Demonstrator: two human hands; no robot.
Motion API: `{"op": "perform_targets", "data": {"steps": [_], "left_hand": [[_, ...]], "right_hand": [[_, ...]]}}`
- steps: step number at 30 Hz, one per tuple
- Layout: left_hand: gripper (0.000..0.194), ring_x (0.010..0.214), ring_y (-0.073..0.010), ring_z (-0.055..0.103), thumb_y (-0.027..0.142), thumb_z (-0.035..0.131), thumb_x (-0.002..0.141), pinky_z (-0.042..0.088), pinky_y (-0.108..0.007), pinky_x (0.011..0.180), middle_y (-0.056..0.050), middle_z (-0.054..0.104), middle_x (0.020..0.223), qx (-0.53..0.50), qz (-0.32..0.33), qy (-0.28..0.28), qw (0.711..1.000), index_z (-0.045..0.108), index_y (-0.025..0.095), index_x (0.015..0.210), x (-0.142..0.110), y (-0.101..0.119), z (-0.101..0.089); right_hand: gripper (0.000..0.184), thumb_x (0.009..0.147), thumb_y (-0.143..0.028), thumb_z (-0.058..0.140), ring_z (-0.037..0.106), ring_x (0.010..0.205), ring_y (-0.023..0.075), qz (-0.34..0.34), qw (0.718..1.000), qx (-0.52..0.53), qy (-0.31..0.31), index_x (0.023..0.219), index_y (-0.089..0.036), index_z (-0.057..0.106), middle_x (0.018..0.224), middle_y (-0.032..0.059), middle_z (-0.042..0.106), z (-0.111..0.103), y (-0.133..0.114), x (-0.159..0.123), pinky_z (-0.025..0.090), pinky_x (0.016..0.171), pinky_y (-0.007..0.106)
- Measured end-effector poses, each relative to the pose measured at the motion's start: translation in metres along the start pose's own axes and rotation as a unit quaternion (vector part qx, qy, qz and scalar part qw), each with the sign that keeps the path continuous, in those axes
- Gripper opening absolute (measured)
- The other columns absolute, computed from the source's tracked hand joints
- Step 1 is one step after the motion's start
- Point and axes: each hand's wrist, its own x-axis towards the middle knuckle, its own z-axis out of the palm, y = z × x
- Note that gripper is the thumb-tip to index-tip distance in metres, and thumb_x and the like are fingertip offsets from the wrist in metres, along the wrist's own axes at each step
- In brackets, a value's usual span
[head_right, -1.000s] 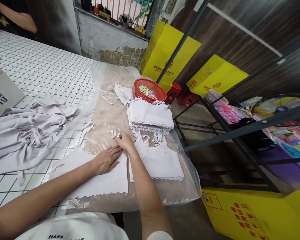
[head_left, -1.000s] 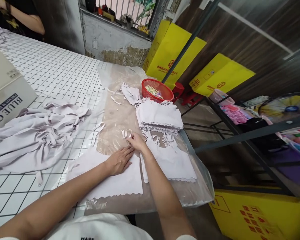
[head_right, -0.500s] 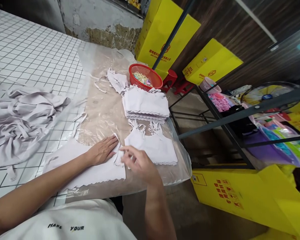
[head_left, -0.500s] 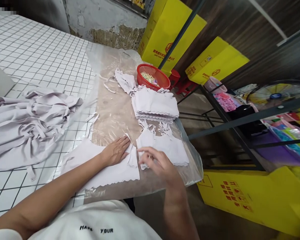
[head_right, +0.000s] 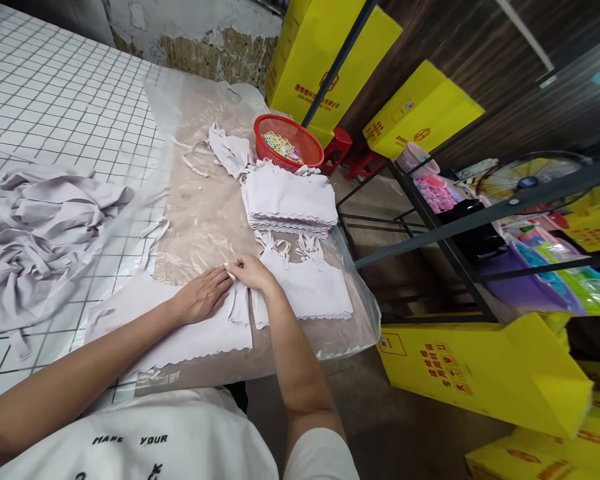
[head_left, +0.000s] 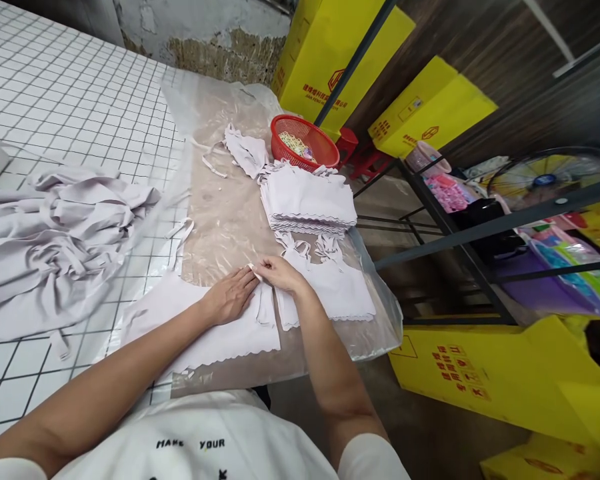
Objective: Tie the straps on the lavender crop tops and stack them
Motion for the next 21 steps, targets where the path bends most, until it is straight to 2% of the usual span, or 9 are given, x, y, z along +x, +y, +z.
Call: {"op": "perform_targets", "data": {"steps": [3,4,7,10,14,18,21], "left_hand": [[0.050,0.141,-0.0308,0.041,0.019,0.041,0.096,0.037,-0.053,0.115,-0.018,0.052,0.144,-0.022,0.018,0.023,0.999,0.044,0.013,0.146,-0.002,-0.002,0.002],[0.052,0.142,-0.0308,0.040,0.019,0.041,0.096,0.037,-0.053,0.115,-0.018,0.051,0.145,-0.026,0.019,0.024,0.999,0.042,0.014,0.147,-0.002,-0.003,0.003],[0.053,0.141,-0.0319,0.040,0.020,0.041,0.096,0.037,-0.053,0.114,-0.018,0.051,0.145,-0.024,0.009,0.016,1.000,0.040,0.013,0.148,-0.002,-0.003,0.002],[0.052,0.139,-0.0335,0.042,0.020,0.044,0.094,0.038,-0.053,0.113,-0.020,0.053,0.141,-0.010,0.016,0.014,1.000,0.043,0.010,0.145,0.000,-0.001,-0.002],[0.043,0.134,-0.0321,0.046,0.017,0.044,0.093,0.039,-0.052,0.112,-0.020,0.055,0.136,0.000,0.032,0.025,0.999,0.052,0.009,0.135,0.004,0.001,-0.008],[0.032,0.124,-0.0307,0.055,0.018,0.044,0.094,0.042,-0.050,0.110,-0.019,0.063,0.120,0.004,0.037,0.028,0.999,0.061,0.008,0.119,0.004,0.001,-0.008],[0.033,0.127,-0.0311,0.053,0.019,0.042,0.095,0.041,-0.051,0.110,-0.020,0.062,0.124,0.005,0.037,0.032,0.999,0.061,0.009,0.120,0.003,-0.001,-0.004]], "right_hand": [[0.030,0.078,-0.044,0.063,0.050,0.065,0.0113,-0.016,0.986,0.125,-0.108,0.070,-0.019,0.049,0.071,-0.0014,0.062,-0.007,0.008,-0.023,0.036,0.061,0.024],[0.031,0.077,-0.046,0.065,0.051,0.065,0.0114,-0.013,0.981,0.154,-0.118,0.072,-0.019,0.050,0.074,-0.0001,0.065,-0.009,0.011,-0.028,0.036,0.061,0.024],[0.034,0.076,-0.049,0.067,0.053,0.067,0.0117,0.006,0.985,0.164,-0.049,0.076,-0.019,0.051,0.072,-0.0007,0.064,-0.008,0.018,-0.034,0.038,0.064,0.024],[0.034,0.077,-0.049,0.067,0.053,0.067,0.0128,0.019,0.994,0.105,0.013,0.073,-0.020,0.051,0.067,-0.0032,0.058,0.000,0.018,-0.022,0.038,0.064,0.025],[0.021,0.075,-0.034,0.067,0.049,0.064,0.0119,-0.006,0.998,0.026,0.059,0.070,-0.019,0.053,0.061,-0.0056,0.053,0.013,0.008,0.000,0.035,0.061,0.025],[0.020,0.078,-0.030,0.059,0.045,0.058,0.0099,-0.029,0.995,0.086,0.030,0.064,-0.019,0.049,0.057,-0.0061,0.049,0.020,0.002,0.002,0.033,0.056,0.023],[0.022,0.077,-0.033,0.059,0.037,0.051,0.0075,-0.013,0.980,0.194,-0.030,0.067,-0.020,0.046,0.054,-0.0075,0.047,0.016,0.000,-0.016,0.028,0.050,0.021]]}}
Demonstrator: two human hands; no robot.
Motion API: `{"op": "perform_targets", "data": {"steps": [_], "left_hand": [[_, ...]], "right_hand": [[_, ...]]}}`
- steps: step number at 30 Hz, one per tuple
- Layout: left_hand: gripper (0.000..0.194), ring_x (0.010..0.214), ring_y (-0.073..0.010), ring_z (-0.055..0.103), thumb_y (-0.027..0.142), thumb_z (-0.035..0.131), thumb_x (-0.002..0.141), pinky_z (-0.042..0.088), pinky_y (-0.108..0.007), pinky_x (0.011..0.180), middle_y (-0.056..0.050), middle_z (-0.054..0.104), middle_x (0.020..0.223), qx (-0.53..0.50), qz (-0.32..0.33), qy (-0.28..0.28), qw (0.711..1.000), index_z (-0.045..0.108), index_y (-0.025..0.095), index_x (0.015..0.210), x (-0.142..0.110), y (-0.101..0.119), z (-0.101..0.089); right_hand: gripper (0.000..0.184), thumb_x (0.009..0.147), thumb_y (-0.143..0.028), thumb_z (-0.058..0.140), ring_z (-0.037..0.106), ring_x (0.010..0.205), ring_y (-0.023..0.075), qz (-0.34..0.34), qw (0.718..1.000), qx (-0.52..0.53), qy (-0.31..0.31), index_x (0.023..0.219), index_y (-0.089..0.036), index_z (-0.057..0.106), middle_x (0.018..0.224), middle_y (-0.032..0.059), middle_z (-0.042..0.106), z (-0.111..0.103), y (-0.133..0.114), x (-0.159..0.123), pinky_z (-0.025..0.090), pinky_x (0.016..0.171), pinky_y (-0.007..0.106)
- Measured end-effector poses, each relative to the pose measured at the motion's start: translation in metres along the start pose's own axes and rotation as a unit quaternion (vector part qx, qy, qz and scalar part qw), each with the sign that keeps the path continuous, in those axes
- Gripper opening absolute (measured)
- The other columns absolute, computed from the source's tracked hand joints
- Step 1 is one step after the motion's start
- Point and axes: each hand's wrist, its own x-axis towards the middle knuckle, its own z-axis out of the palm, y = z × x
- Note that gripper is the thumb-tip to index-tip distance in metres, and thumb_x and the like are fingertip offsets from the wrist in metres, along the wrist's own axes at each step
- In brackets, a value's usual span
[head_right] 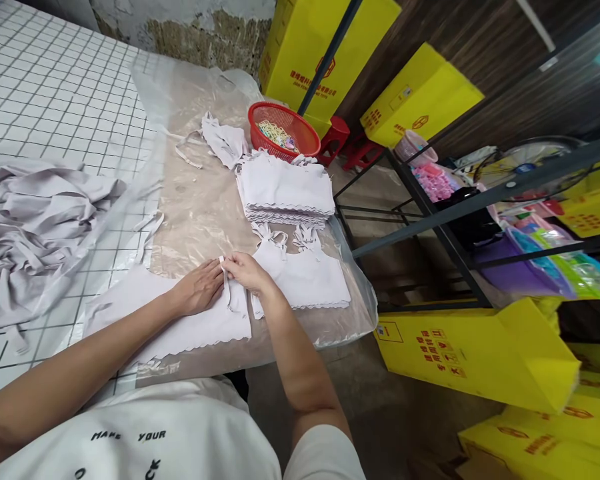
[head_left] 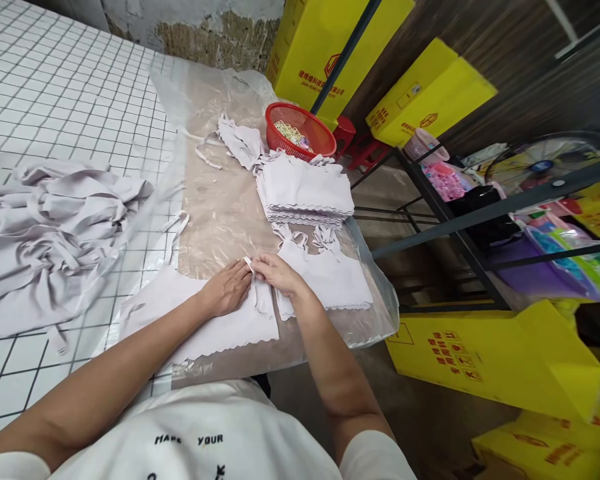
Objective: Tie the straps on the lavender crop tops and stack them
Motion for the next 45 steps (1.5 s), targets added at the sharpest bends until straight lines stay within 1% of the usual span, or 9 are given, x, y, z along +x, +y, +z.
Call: {"op": "perform_targets", "data": {"steps": [3,8,12,22,27,34,38,41,45], "left_hand": [[0.041,0.136,-0.0323,0.047,0.019,0.043,0.094,0.040,-0.052,0.112,-0.020,0.056,0.138,-0.004,-0.004,-0.010,1.000,0.055,0.010,0.133,-0.002,-0.002,0.003],[0.049,0.140,-0.0337,0.042,0.021,0.041,0.095,0.036,-0.053,0.115,-0.020,0.051,0.146,-0.001,-0.034,-0.057,0.998,0.049,0.009,0.141,-0.001,0.001,0.001],[0.050,0.140,-0.0332,0.043,0.021,0.039,0.095,0.034,-0.052,0.115,-0.019,0.050,0.147,0.002,-0.036,-0.063,0.997,0.048,0.009,0.143,0.000,0.004,-0.003],[0.049,0.139,-0.0341,0.043,0.021,0.043,0.093,0.034,-0.050,0.115,-0.019,0.051,0.145,0.011,-0.039,-0.062,0.997,0.051,0.007,0.139,0.001,0.004,-0.004],[0.050,0.140,-0.0344,0.041,0.020,0.043,0.093,0.035,-0.052,0.115,-0.019,0.051,0.146,0.009,-0.041,-0.063,0.997,0.049,0.009,0.141,0.001,0.003,-0.004],[0.052,0.141,-0.0353,0.038,0.019,0.045,0.091,0.034,-0.054,0.115,-0.019,0.049,0.146,-0.003,-0.040,-0.065,0.997,0.048,0.011,0.142,0.001,0.003,-0.005],[0.044,0.137,-0.0353,0.041,0.021,0.043,0.093,0.036,-0.055,0.113,-0.020,0.053,0.140,-0.007,-0.033,-0.051,0.998,0.054,0.011,0.135,0.002,0.002,-0.003],[0.043,0.133,-0.0324,0.046,0.022,0.040,0.097,0.039,-0.052,0.110,-0.017,0.055,0.138,-0.005,-0.046,-0.046,0.998,0.053,0.014,0.137,0.002,0.001,-0.002],[0.043,0.136,-0.0320,0.044,0.022,0.038,0.099,0.039,-0.050,0.110,-0.015,0.053,0.142,-0.002,-0.058,-0.047,0.997,0.053,0.016,0.139,0.003,0.004,-0.003]], "right_hand": [[0.021,0.078,-0.037,0.061,0.032,0.045,0.0060,0.030,0.995,0.072,-0.069,0.079,-0.020,0.048,0.058,-0.0063,0.057,-0.006,-0.006,-0.031,0.022,0.046,0.020],[0.031,0.083,-0.041,0.064,0.041,0.052,0.0088,0.043,0.997,0.033,-0.048,0.103,-0.020,0.051,0.069,-0.0013,0.069,-0.014,-0.017,-0.096,0.032,0.051,0.023],[0.030,0.086,-0.044,0.063,0.042,0.053,0.0094,0.070,0.994,0.021,-0.078,0.102,-0.019,0.054,0.077,0.0025,0.073,-0.021,-0.017,-0.131,0.035,0.053,0.025],[0.040,0.081,-0.045,0.072,0.049,0.057,0.0096,0.103,0.990,0.056,-0.085,0.105,-0.020,0.051,0.078,0.0021,0.074,-0.029,0.004,-0.137,0.038,0.055,0.024],[0.049,0.078,-0.052,0.074,0.048,0.052,0.0091,0.115,0.989,0.079,-0.053,0.107,-0.020,0.051,0.076,0.0014,0.073,-0.033,0.019,-0.148,0.038,0.055,0.025],[0.034,0.080,-0.053,0.071,0.055,0.058,0.0124,0.104,0.988,0.049,-0.107,0.080,-0.019,0.066,0.069,0.0036,0.071,-0.039,0.030,-0.163,0.041,0.058,0.027],[0.035,0.078,-0.055,0.072,0.057,0.063,0.0147,0.038,0.991,0.034,-0.122,0.073,-0.020,0.067,0.066,0.0023,0.065,-0.036,0.021,-0.155,0.043,0.062,0.029],[0.035,0.080,-0.055,0.069,0.053,0.064,0.0132,0.006,0.999,0.018,-0.030,0.077,-0.020,0.064,0.069,0.0005,0.061,-0.027,0.013,-0.124,0.042,0.063,0.028],[0.041,0.081,-0.062,0.060,0.048,0.060,0.0112,-0.007,0.994,0.016,0.112,0.084,-0.021,0.057,0.070,-0.0024,0.055,-0.020,0.006,-0.059,0.039,0.058,0.025]]}}
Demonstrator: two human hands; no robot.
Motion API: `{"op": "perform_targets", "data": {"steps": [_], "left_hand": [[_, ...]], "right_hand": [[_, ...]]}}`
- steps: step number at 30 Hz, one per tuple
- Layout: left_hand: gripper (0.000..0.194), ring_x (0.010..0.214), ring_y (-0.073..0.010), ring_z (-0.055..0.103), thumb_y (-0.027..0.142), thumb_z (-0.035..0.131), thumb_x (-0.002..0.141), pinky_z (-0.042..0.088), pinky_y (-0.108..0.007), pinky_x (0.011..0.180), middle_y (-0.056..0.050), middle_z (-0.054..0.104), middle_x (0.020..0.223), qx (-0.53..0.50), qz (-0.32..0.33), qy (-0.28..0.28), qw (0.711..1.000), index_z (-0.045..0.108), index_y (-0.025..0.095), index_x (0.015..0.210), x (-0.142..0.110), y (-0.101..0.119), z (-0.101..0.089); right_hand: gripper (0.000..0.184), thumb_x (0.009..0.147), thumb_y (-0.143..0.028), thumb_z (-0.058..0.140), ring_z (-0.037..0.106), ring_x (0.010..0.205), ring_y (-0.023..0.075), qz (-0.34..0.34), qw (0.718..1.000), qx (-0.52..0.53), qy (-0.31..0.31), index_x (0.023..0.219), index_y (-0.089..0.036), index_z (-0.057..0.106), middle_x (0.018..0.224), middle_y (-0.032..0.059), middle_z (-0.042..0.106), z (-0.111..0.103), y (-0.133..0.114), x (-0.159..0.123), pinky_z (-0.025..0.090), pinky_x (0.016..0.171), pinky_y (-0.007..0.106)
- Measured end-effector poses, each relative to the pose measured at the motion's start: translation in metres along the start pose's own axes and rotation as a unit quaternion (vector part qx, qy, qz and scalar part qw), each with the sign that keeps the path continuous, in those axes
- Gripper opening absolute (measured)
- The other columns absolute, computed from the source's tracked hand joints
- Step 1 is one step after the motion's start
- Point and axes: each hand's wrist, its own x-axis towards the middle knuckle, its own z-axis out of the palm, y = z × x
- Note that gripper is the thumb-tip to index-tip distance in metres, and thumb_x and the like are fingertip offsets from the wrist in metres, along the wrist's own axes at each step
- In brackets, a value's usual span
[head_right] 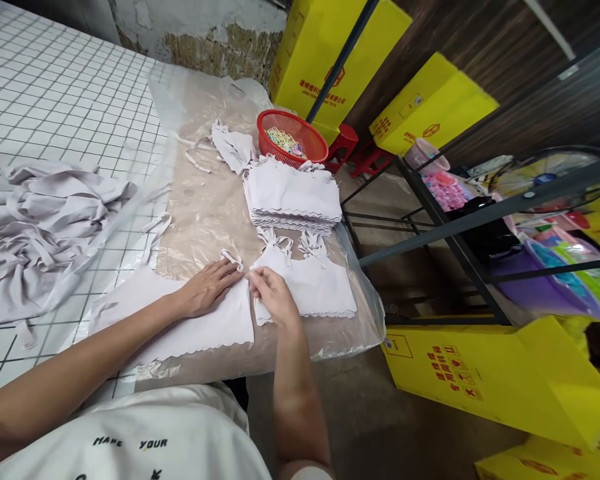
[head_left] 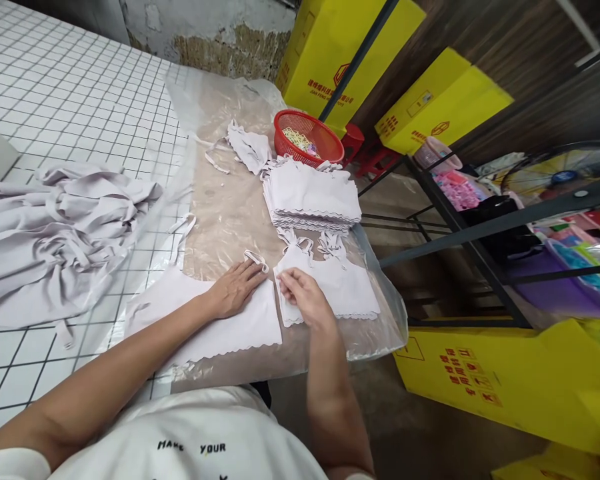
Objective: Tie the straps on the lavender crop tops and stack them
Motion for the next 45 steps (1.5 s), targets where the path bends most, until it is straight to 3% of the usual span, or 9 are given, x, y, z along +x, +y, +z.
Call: {"op": "perform_targets", "data": {"steps": [6,13,16,18,21,25,31,37,45], "left_hand": [[0.049,0.144,-0.0323,0.034,0.020,0.039,0.097,0.037,-0.053,0.111,-0.014,0.040,0.156,-0.006,0.010,0.003,1.000,0.046,0.018,0.146,0.000,0.003,-0.003],[0.046,0.143,-0.0340,0.036,0.020,0.039,0.097,0.038,-0.053,0.110,-0.014,0.048,0.150,-0.001,0.000,-0.006,1.000,0.053,0.018,0.141,0.002,0.004,-0.005],[0.044,0.139,-0.0331,0.041,0.020,0.038,0.098,0.038,-0.052,0.110,-0.014,0.051,0.145,-0.004,0.005,-0.001,1.000,0.054,0.017,0.138,0.001,0.003,-0.005],[0.043,0.139,-0.0329,0.041,0.021,0.039,0.097,0.038,-0.052,0.111,-0.015,0.053,0.144,-0.011,0.013,-0.003,1.000,0.055,0.016,0.137,0.000,0.002,-0.004],[0.044,0.141,-0.0338,0.037,0.022,0.042,0.096,0.035,-0.052,0.112,-0.015,0.051,0.145,-0.019,0.018,-0.010,1.000,0.054,0.015,0.137,-0.001,0.000,-0.001],[0.044,0.142,-0.0336,0.036,0.021,0.040,0.096,0.033,-0.052,0.113,-0.014,0.050,0.147,-0.012,0.018,-0.014,1.000,0.054,0.017,0.138,-0.001,-0.001,-0.002],[0.039,0.135,-0.0329,0.044,0.022,0.040,0.096,0.033,-0.051,0.114,-0.019,0.059,0.133,0.005,0.025,-0.018,1.000,0.064,0.011,0.124,0.001,0.001,-0.006],[0.036,0.134,-0.0334,0.044,0.020,0.045,0.093,0.033,-0.052,0.114,-0.019,0.057,0.136,0.000,0.033,0.002,0.999,0.065,0.011,0.121,0.001,0.000,-0.004],[0.037,0.141,-0.0336,0.038,0.022,0.043,0.095,0.033,-0.052,0.114,-0.018,0.058,0.137,-0.024,0.018,-0.005,1.000,0.064,0.011,0.123,-0.001,-0.002,0.002]], "right_hand": [[0.026,0.080,-0.044,0.071,0.058,0.081,0.0173,-0.051,0.956,-0.288,0.019,0.086,-0.021,0.062,0.085,0.0023,0.062,0.017,-0.007,0.064,0.045,0.078,0.029],[0.008,0.089,-0.018,0.057,0.057,0.089,0.0210,-0.077,0.908,-0.410,0.038,0.083,-0.020,0.062,0.096,0.0082,0.063,0.027,-0.005,0.073,0.043,0.083,0.032],[0.013,0.091,-0.018,0.051,0.057,0.090,0.0202,-0.154,0.912,-0.379,0.007,0.084,-0.020,0.062,0.098,0.0081,0.062,0.015,-0.016,0.053,0.043,0.083,0.032],[0.014,0.092,-0.025,0.052,0.057,0.086,0.0188,-0.189,0.924,-0.320,-0.086,0.087,-0.020,0.064,0.095,0.0061,0.062,0.002,-0.025,0.034,0.044,0.080,0.030],[0.024,0.095,-0.039,0.050,0.058,0.078,0.0167,-0.153,0.942,-0.223,-0.198,0.092,-0.020,0.065,0.085,0.0027,0.064,-0.014,-0.029,0.016,0.045,0.075,0.029],[0.034,0.095,-0.047,0.044,0.057,0.074,0.0157,-0.094,0.969,-0.221,-0.061,0.080,-0.020,0.057,0.078,0.0009,0.061,-0.008,-0.017,0.027,0.044,0.075,0.029],[0.029,0.084,-0.045,0.063,0.056,0.071,0.0160,0.013,0.958,-0.287,-0.004,0.072,-0.021,0.051,0.072,-0.0013,0.059,0.032,-0.007,0.056,0.042,0.069,0.028],[0.017,0.083,-0.029,0.060,0.055,0.082,0.0161,-0.034,0.948,-0.315,0.038,0.071,-0.021,0.050,0.081,0.0016,0.059,0.046,-0.007,0.066,0.042,0.078,0.028],[0.022,0.085,-0.032,0.053,0.053,0.069,0.0129,-0.036,0.990,-0.091,-0.106,0.068,-0.018,0.056,0.072,-0.0003,0.062,0.036,-0.006,0.026,0.041,0.069,0.026]]}}
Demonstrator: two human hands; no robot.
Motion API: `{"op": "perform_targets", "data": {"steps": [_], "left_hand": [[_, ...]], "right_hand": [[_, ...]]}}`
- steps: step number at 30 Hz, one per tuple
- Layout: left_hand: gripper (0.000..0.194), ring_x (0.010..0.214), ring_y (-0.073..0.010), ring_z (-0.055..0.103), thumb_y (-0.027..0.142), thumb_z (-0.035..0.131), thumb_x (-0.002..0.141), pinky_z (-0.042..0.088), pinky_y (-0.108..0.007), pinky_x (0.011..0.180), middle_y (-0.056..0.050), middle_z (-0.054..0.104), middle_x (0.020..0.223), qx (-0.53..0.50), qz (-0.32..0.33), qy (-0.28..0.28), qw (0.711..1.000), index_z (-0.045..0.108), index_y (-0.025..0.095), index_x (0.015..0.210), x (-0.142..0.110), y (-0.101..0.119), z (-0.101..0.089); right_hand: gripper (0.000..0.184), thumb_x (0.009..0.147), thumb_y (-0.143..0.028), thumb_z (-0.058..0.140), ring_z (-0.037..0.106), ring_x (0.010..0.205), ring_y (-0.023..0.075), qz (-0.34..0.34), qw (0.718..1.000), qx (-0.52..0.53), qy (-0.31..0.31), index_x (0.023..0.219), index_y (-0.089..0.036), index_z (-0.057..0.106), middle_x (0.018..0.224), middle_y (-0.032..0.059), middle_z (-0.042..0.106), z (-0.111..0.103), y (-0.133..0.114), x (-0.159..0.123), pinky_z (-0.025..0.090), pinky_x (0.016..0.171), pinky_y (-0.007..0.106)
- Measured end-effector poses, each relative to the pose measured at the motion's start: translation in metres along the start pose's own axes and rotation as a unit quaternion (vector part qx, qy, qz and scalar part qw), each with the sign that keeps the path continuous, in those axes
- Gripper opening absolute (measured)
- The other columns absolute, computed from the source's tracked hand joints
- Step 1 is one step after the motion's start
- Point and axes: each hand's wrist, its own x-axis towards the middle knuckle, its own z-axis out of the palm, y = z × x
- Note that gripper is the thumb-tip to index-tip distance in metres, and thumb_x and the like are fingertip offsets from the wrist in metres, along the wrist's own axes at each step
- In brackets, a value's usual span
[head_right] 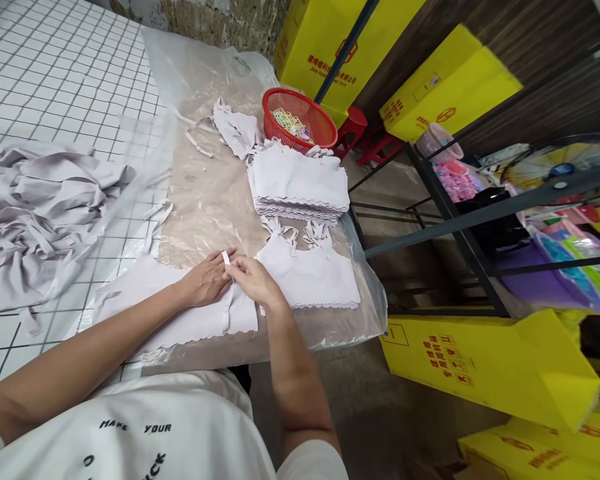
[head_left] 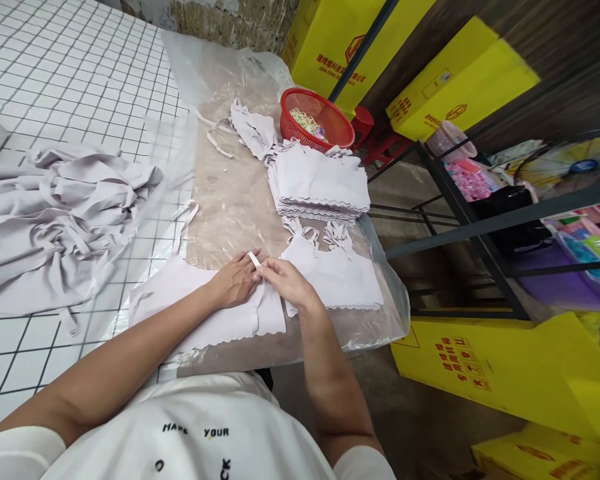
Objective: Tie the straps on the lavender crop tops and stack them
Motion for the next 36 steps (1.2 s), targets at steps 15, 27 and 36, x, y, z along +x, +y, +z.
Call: {"op": "perform_targets", "data": {"steps": [15,27,36], "left_hand": [[0.043,0.142,-0.0347,0.038,0.024,0.040,0.097,0.031,-0.055,0.115,-0.018,0.050,0.148,-0.053,-0.028,-0.029,0.998,0.058,0.012,0.134,0.004,0.002,-0.010],[0.059,0.081,-0.0201,0.065,0.071,0.068,0.070,0.048,-0.031,0.079,-0.009,0.072,0.080,-0.607,-0.327,0.043,0.722,0.075,0.013,0.080,0.024,0.011,-0.056],[0.025,0.051,-0.0077,0.048,0.029,0.084,0.052,0.039,-0.022,0.055,0.002,0.057,0.053,-0.685,-0.402,0.130,0.594,0.065,0.013,0.057,0.054,0.013,-0.067]], "right_hand": [[0.035,0.083,-0.054,0.069,0.053,0.074,0.0138,-0.053,0.986,0.142,-0.070,0.078,-0.019,0.072,0.083,0.0032,0.060,-0.028,0.022,-0.088,0.043,0.067,0.027],[0.034,0.076,-0.052,0.072,0.046,0.057,0.0095,-0.119,0.965,0.188,0.140,0.085,-0.020,0.064,0.064,-0.0047,0.054,0.011,0.012,0.004,0.038,0.055,0.022],[0.035,0.070,-0.049,0.077,0.059,0.069,0.0138,-0.097,0.976,0.179,0.083,0.086,-0.019,0.068,0.074,-0.0004,0.066,0.016,0.026,0.006,0.049,0.068,0.027]]}}
